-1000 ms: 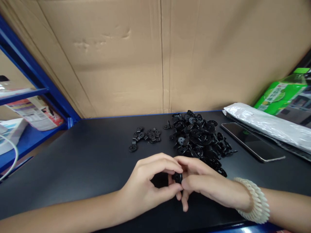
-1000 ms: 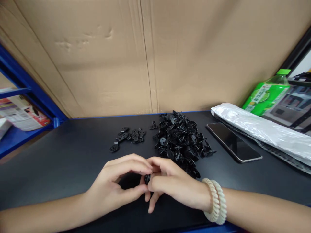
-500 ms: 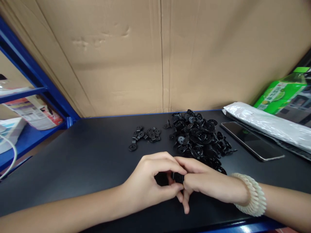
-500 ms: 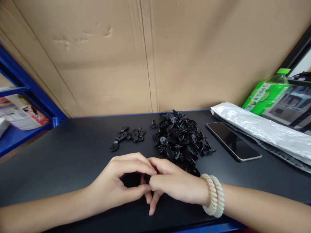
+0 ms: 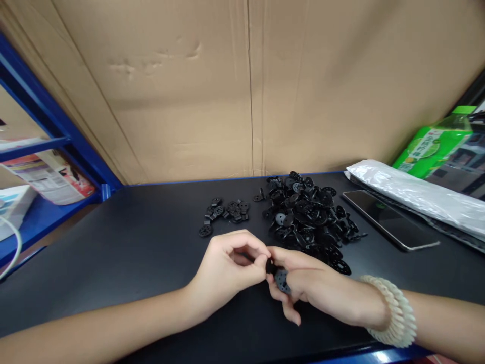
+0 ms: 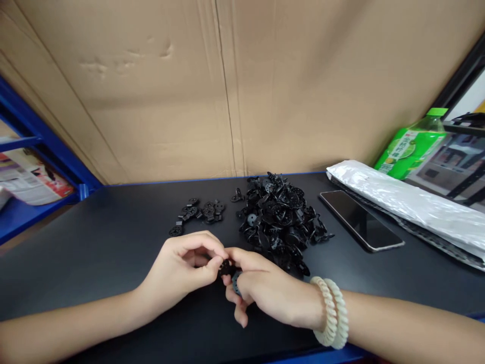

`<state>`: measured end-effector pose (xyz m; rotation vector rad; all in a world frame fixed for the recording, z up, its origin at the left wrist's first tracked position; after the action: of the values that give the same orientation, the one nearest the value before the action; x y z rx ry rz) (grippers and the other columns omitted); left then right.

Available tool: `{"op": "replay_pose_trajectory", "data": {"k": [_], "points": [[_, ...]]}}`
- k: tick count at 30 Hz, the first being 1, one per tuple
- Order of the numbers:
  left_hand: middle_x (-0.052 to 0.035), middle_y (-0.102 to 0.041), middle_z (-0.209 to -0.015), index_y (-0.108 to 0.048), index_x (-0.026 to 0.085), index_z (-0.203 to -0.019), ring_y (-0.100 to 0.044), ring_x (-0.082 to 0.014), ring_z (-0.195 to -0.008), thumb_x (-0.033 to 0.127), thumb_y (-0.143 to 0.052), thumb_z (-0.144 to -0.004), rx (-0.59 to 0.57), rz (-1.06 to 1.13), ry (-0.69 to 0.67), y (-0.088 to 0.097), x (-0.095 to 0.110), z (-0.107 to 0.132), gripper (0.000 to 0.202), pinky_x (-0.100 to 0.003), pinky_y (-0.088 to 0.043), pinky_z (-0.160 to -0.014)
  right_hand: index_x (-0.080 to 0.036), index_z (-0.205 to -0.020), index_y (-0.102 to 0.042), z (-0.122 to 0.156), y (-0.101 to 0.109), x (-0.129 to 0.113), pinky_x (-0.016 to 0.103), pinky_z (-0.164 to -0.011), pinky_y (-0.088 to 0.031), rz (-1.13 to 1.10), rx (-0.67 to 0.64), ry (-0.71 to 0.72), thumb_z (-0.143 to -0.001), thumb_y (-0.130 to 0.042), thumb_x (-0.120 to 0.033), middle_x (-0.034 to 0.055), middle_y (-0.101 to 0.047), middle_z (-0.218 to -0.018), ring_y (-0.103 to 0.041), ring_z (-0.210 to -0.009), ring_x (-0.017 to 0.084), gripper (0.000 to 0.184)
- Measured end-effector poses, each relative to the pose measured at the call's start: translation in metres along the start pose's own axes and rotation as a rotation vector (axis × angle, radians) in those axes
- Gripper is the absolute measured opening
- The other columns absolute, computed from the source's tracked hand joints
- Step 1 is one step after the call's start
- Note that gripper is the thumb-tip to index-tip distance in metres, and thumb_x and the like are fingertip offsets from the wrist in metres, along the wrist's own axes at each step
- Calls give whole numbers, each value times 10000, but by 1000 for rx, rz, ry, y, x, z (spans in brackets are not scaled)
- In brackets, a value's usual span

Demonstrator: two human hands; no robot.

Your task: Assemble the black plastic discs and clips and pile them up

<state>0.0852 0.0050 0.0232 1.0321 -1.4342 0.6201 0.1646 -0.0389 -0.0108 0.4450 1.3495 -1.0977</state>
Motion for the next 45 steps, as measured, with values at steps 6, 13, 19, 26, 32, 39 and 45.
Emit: {"op": "replay_pose_trajectory", "data": {"k": [6,13,19,26,32,39,45], "points": [[-32,-712,-772,-678,141,-858,-684,-148,-728,168,-660,-796,36,187,36,9,-5,0,70,-235,-582,-663,-217,-1253,-410,11,-1,-17,230,-529,-448,231,-6,126,-714,-406,-82,-5,-480,-915,-486,-550,58,555],[-30,-681,-835,-689,158,-858,-675,-138,-784,64,-639,-785,56,5,-255,13,29,9,129,-206,-587,-700,-222,-1150,-536,40,-1,-82,304,-720,-473,1138,212,615,-687,-512,-20,36,-599,-963,-549,-794,171,506],[-36,-681,-860,-666,152,-855,-670,-141,-781,98,-596,-813,65,-204,-155,14,15,6,98,-208,-581,-679,-171,-1234,-527,59,20,-116,494,-1047,-310,1525,540,785,-711,-561,-64,137,-484,-1286,-431,-1201,302,535],[-36,-679,-933,-654,176,-885,-654,-149,-871,-18,-494,-829,-42,-512,-383,1,26,12,258,-245,-527,-795,-224,-1096,-593,55,-21,-81,316,-941,-454,1151,207,700,-725,-534,-37,81,-571,-1145,-541,-1069,211,419],[-87,-674,-1070,-611,178,-1036,-674,-193,-923,136,-445,-952,-47,-1050,-529,16,39,13,191,-275,-527,-802,-176,-982,-668,32,-42,-37,283,-884,-488,1060,-106,476,-711,-504,-2,86,-634,-1036,-576,-952,185,362],[-154,-697,-817,-552,125,-961,-686,-359,-693,428,-574,-842,14,-1536,68,84,23,-24,327,-358,-474,-549,-182,-966,-653,27,-35,-29,283,-872,-484,954,-131,398,-699,-479,9,68,-630,-988,-579,-945,173,371],[-5,-657,-682,-529,189,-820,-638,-181,-586,204,-600,-734,-100,-1254,90,77,17,-25,113,-255,-462,-559,-178,-994,-634,30,-30,-34,267,-816,-494,905,-18,431,-705,-484,14,57,-638,-957,-596,-896,163,378]]}}
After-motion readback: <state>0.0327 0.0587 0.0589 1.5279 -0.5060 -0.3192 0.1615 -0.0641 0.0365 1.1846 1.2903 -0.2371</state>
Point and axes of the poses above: each hand's wrist, its own z-axis away from the middle knuckle, its own y-axis out of the back of the hand, x = y × z, the point moved 9 cm from there along -z, towards the middle knuckle
